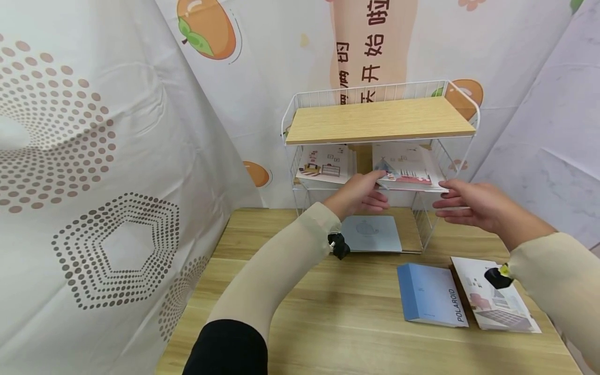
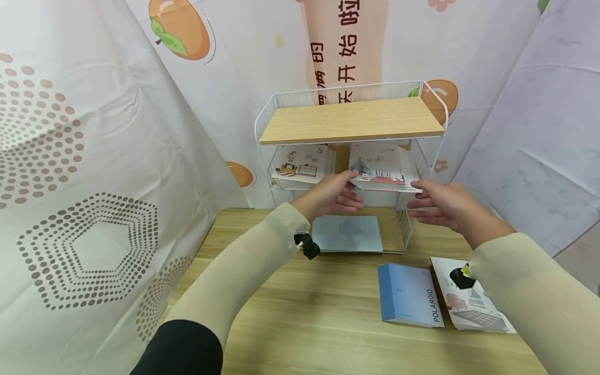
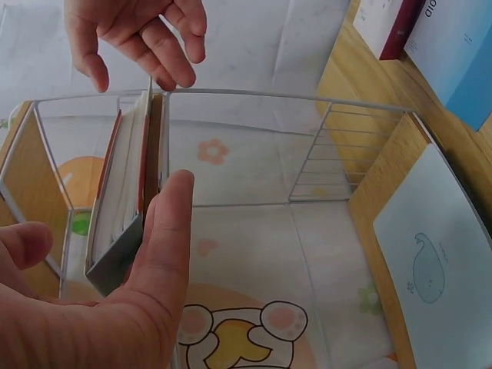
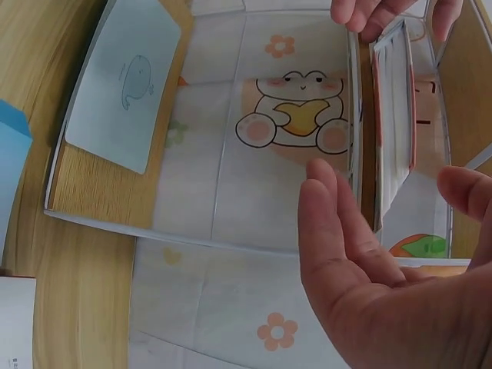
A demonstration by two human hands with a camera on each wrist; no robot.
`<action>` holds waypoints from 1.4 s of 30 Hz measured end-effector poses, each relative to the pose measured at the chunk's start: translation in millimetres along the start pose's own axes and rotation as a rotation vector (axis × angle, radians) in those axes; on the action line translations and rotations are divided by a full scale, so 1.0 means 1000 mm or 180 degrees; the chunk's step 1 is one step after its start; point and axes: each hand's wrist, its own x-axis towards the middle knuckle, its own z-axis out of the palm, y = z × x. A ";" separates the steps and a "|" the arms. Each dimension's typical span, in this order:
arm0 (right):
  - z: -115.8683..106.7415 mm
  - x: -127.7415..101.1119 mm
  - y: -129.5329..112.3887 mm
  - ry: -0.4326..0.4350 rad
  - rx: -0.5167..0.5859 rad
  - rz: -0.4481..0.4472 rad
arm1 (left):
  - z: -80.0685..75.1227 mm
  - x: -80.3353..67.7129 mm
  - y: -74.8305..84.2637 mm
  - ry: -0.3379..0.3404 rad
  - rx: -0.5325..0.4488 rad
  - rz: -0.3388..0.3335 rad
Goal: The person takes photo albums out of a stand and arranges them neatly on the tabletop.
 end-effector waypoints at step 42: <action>-0.006 -0.001 -0.003 0.0246 -0.0777 0.0192 | 0.009 -0.005 0.000 -0.0035 0.0379 0.0155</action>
